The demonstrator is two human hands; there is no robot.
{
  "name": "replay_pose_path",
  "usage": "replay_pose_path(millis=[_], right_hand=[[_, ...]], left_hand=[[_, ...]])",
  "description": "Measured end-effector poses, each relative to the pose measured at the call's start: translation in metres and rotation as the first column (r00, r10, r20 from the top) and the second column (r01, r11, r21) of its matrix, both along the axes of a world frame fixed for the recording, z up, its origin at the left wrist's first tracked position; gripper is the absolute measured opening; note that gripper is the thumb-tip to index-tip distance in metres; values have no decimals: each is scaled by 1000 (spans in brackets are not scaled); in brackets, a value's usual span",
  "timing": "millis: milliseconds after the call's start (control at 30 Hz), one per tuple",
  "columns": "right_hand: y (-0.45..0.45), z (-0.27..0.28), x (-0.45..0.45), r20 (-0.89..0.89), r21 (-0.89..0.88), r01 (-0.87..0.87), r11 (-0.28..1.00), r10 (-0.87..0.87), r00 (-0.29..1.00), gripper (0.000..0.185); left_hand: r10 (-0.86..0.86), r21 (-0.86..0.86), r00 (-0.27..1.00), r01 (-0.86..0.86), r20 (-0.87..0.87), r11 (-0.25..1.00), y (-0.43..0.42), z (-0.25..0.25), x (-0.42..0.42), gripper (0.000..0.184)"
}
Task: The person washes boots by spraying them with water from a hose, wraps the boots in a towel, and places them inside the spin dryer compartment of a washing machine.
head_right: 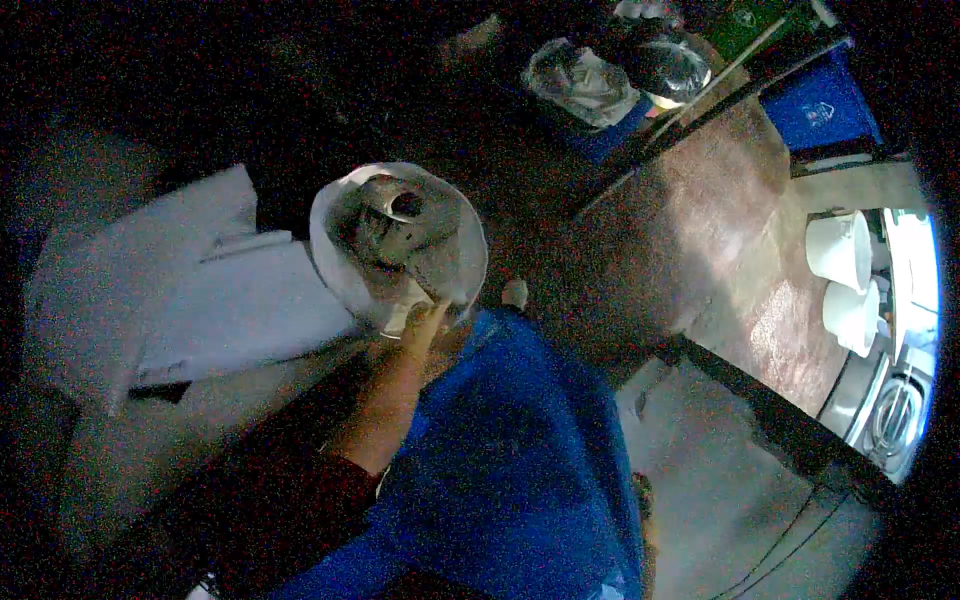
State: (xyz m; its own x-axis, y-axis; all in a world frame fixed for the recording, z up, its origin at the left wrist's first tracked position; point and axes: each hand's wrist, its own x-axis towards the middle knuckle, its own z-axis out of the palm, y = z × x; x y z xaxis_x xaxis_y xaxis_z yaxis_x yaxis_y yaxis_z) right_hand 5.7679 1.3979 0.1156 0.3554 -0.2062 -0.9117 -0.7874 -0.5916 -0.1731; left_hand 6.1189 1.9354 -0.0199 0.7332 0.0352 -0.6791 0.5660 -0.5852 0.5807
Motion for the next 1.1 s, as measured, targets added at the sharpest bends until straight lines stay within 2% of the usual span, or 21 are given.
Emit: replay_pose_path(millis=[67, 133, 167, 267, 333, 433, 467, 533, 567, 633, 700, 767, 800, 867, 900, 933, 967, 1033, 1067, 1100], right_hand=[[-4, 5, 7, 33, -2, 237, 972, -236, 971, 40], [-13, 6, 15, 96, 34, 453, 891, -454, 886, 40], [-16, 7, 20, 124, 58, 533, 844, -536, 835, 40], [-30, 10, 35, 178, 127, 670, 731, -682, 710, 41], [-40, 11, 44, 203, 164, 703, 692, -721, 663, 42], [-57, 8, 57, 215, 205, 750, 629, -776, 593, 43], [-64, 8, 63, 210, 211, 769, 603, -796, 567, 43], [-68, 10, 80, 253, 262, 712, 651, -759, 600, 44], [-66, 18, 90, 302, 291, 638, 713, -701, 646, 42], [-78, 5, 112, 236, 291, 657, 695, -718, 655, 41], [-90, -11, 117, 165, 288, 676, 679, -730, 663, 39], [-100, -22, 124, 301, 367, 493, 789, -602, 739, 37], [-108, -27, 130, 297, 372, 484, 792, -596, 746, 37], [-118, -26, 147, 268, 324, 470, 821, -556, 787, 40], [-118, -22, 159, 249, 281, 436, 855, -504, 827, 42], [-104, -7, 180, 230, 240, 381, 893, -433, 871, 43], [-91, 7, 198, 206, 212, 333, 919, -375, 904, 45], [-79, 26, 220, 181, 183, 262, 948, -294, 938, 48], [-76, 33, 228, 184, 186, 261, 947, -295, 938, 49], [-76, 34, 227, 185, 185, 263, 947, -296, 937, 49]], left_hand=[[80, -52, 997, -79, 13, 996, -5, -10, 0, 51], [9, 62, 996, -14, 83, 998, -16, -39, -7, 42], [-164, 245, 979, 131, 121, 961, -22, -58, -11, 38], [-552, 646, 831, 385, 69, 660, -31, -101, -19, 31], [-652, 758, 758, 416, 16, 503, -32, -117, -22, 32], [-562, 600, 826, 433, 33, 672, -33, -110, -11, 32], [-558, 599, 829, 432, 32, 674, -32, -129, -16, 32], [-445, 681, 892, 275, 84, 679, -27, -162, -26, 31], [-402, 705, 910, 217, 105, 675, -26, -152, -23, 31], [-222, 514, 955, 92, 198, 853, -9, -134, -30, 32], [56, 195, 975, -99, 214, 976, -1, -68, -31, 34], [320, -110, 926, -303, 203, 947, 9, -37, -29, 36], [409, -234, 879, -355, 246, 905, 10, -29, -34, 38], [502, -421, 700, -307, 508, 853, 13, -28, -37, 38], [843, -682, 526, -658, -114, 318, 22, -26, -39, 36], [678, -481, 154, -814, -718, -325, 27, -23, -41, 34], [679, -484, 155, -812, -718, -327, 27, -19, -40, 34], [776, -659, 289, -724, -560, -206, 26, -8, -36, 31], [775, -660, 291, -723, -561, -206, 30, -10, -31, 31], [763, -650, 238, -700, -602, -295, 37, -13, -23, 31]])
